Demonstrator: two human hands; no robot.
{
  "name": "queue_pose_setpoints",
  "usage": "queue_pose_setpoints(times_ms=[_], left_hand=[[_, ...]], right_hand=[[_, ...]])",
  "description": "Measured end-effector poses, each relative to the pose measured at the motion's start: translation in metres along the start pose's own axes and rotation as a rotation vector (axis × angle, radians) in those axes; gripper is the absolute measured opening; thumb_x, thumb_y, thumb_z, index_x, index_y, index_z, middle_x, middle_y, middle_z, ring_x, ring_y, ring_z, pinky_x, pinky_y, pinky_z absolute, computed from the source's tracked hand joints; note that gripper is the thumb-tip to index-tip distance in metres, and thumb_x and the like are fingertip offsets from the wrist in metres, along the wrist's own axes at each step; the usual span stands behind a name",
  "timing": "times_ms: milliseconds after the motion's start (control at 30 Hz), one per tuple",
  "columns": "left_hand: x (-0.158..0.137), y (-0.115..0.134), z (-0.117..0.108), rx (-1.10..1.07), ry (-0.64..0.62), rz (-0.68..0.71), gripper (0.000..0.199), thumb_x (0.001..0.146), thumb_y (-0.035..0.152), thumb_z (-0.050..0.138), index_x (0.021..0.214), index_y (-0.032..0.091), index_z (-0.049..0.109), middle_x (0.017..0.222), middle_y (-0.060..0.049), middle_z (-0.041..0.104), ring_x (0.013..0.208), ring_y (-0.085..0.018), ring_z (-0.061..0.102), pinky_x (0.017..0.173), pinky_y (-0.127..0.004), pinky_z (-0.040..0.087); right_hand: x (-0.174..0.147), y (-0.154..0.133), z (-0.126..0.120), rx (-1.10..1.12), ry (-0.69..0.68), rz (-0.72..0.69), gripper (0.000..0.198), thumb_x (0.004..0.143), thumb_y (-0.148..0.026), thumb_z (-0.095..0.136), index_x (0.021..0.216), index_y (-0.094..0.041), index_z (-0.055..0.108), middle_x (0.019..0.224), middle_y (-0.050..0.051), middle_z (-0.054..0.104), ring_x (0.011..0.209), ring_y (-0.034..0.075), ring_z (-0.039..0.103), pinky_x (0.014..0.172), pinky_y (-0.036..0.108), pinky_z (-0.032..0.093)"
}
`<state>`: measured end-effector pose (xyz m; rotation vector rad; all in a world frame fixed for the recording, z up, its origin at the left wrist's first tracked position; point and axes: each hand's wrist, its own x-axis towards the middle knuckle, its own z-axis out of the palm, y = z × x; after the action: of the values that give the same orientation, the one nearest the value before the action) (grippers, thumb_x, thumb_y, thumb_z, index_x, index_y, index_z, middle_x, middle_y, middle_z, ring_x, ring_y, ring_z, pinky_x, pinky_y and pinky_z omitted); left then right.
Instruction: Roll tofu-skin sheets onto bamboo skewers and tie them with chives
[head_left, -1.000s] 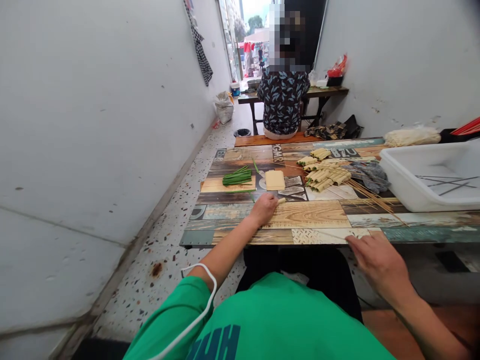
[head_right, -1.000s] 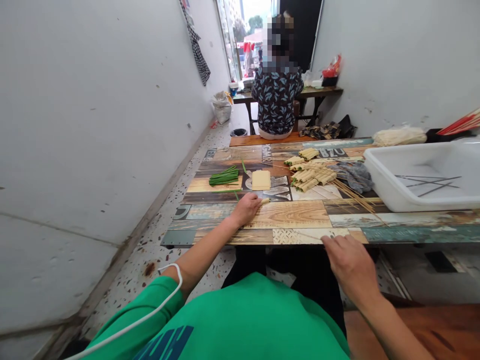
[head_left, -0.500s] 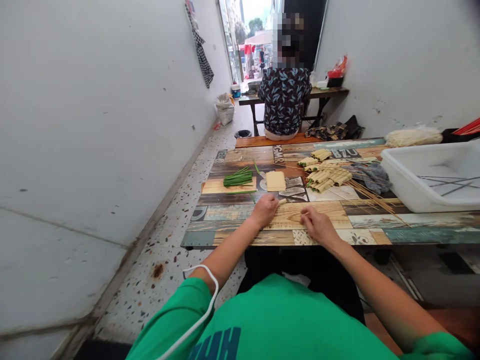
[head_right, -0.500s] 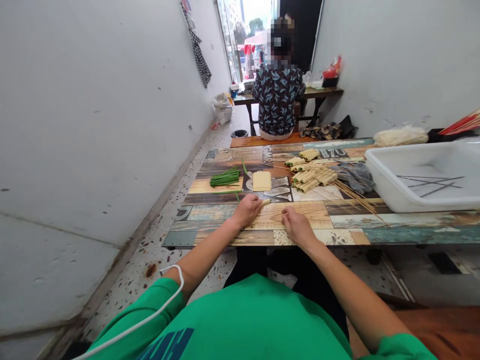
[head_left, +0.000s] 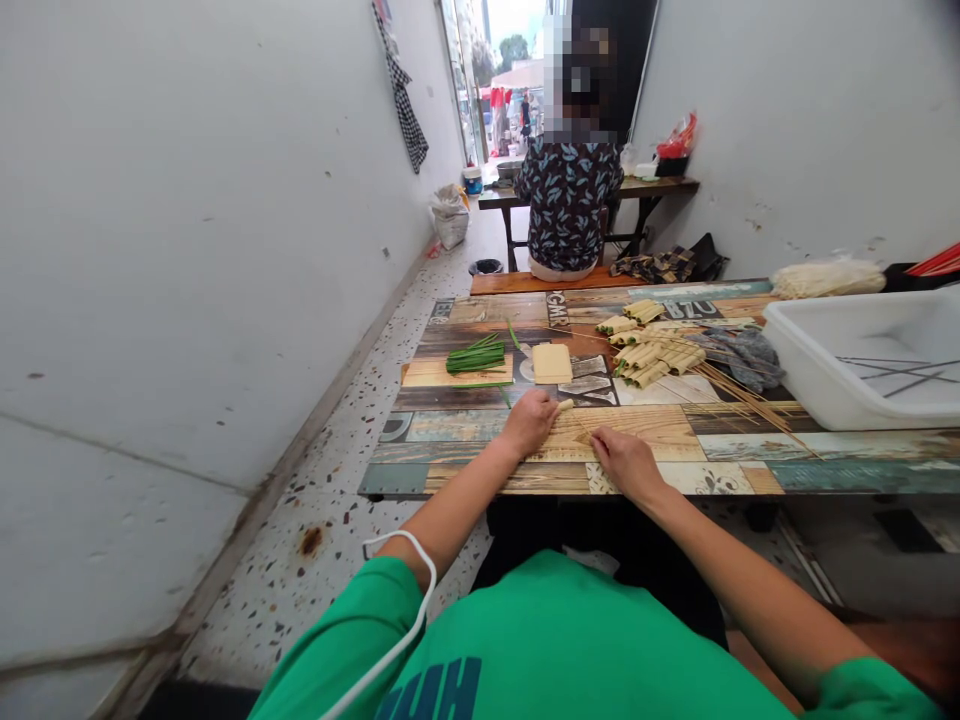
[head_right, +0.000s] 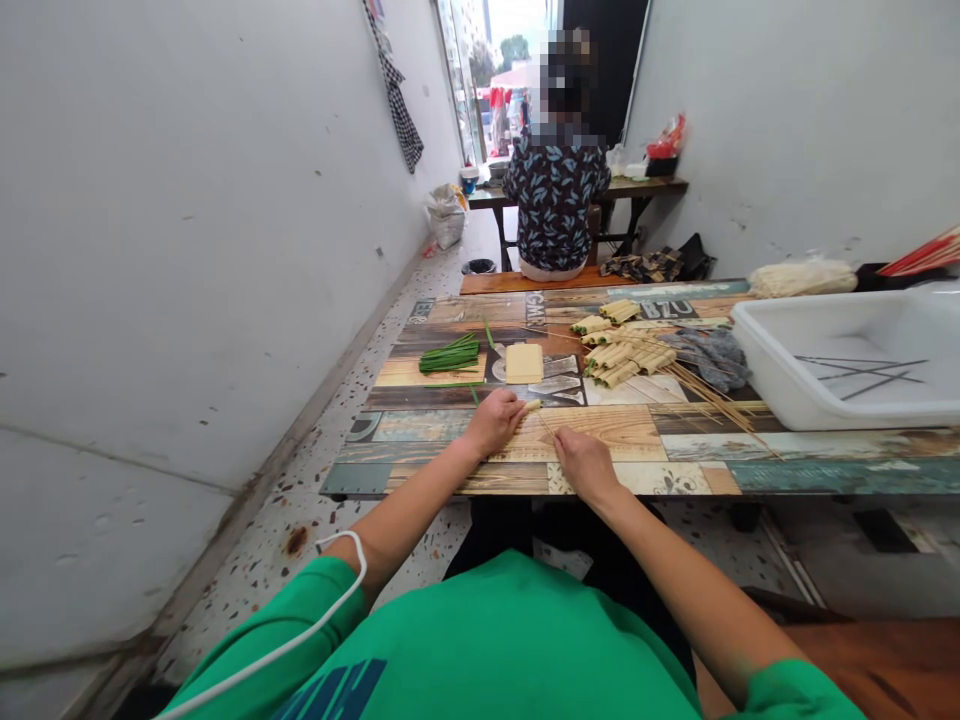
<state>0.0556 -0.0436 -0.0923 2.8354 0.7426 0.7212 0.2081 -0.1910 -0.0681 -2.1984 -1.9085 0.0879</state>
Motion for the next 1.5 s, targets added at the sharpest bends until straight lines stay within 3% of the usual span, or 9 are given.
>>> queue_pose_setpoints(times_ms=[767,1000,1500], left_hand=[[0.004,-0.004,0.002,-0.032,-0.019,0.022,0.044,0.102,0.030,0.037,0.070,0.015,0.063,0.074,-0.006,0.057,0.075,-0.017,0.052,0.074,-0.030,0.042],[0.003,-0.004,0.002,-0.002,-0.025,0.052,0.042,0.101,0.027,0.037,0.071,0.015,0.064,0.075,-0.006,0.059,0.076,-0.017,0.052,0.074,-0.029,0.041],[0.002,-0.003,0.002,-0.048,-0.010,0.037,0.039,0.100,0.026,0.041,0.070,0.015,0.063,0.076,-0.007,0.060,0.076,-0.017,0.053,0.072,-0.028,0.041]], right_hand=[[0.012,-0.008,-0.002,-0.069,-0.053,0.021,0.026,0.099,-0.026,0.040,0.098,-0.016,0.064,0.086,0.009,0.073,0.076,0.018,0.067,0.064,0.026,0.035],[0.020,-0.012,-0.003,-0.093,-0.109,0.010,0.028,0.100,-0.024,0.036,0.102,-0.014,0.062,0.095,0.010,0.073,0.082,0.019,0.067,0.065,0.027,0.036],[0.059,-0.029,-0.004,-0.180,-0.144,-0.031,0.034,0.100,-0.021,0.027,0.108,-0.011,0.059,0.095,0.015,0.071,0.086,0.022,0.068,0.067,0.027,0.040]])
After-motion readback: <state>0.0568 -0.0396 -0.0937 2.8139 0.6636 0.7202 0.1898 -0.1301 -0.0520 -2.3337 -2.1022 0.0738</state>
